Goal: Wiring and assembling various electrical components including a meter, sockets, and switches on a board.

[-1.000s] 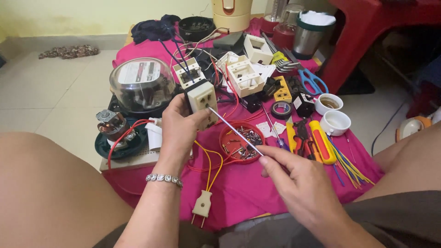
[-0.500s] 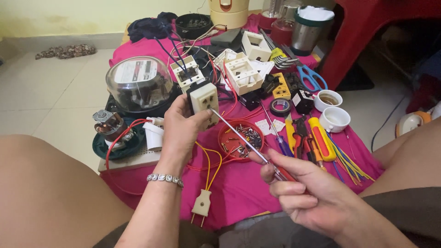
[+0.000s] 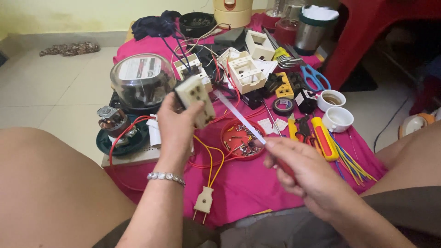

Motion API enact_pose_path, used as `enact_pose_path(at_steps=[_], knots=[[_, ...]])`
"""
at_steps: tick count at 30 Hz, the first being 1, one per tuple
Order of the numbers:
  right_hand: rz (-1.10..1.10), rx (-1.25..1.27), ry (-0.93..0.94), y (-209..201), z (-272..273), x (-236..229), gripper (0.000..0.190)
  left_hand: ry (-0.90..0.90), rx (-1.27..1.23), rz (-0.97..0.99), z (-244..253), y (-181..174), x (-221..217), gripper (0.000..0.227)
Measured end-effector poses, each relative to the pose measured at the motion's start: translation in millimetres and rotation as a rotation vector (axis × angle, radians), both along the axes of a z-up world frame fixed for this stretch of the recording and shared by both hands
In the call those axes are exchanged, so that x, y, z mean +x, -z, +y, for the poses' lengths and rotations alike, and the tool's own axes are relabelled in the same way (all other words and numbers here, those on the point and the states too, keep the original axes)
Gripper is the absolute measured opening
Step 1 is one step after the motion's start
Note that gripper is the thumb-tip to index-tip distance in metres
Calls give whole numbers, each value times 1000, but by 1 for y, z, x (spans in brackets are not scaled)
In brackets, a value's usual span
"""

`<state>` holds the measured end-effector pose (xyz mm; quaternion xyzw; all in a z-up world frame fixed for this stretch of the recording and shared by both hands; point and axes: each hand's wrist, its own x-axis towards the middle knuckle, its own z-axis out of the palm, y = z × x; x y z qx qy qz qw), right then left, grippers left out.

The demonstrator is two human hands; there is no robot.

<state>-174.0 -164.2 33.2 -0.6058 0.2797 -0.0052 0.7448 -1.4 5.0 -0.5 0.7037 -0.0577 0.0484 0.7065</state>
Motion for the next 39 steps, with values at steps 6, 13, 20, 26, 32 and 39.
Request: enact_pose_path(at_steps=[6, 13, 20, 26, 32, 39], knots=[[-19, -44, 248, 9, -22, 4, 34, -61, -679, 150, 28, -35, 8, 67], [45, -160, 274, 27, -28, 10, 34, -223, -589, -99, 45, -31, 20, 61], [146, -173, 283, 25, -21, 11, 44, -585, 259, -71, 53, -12, 28, 82], [156, -157, 275, 27, -20, 12, 45, -502, 428, -192, 49, -6, 29, 80], [173, -168, 271, 27, -18, 14, 38, -514, 523, -289, 48, -4, 26, 67], [164, -155, 277, 29, -18, 16, 40, -501, 632, -326, 45, -9, 24, 57]])
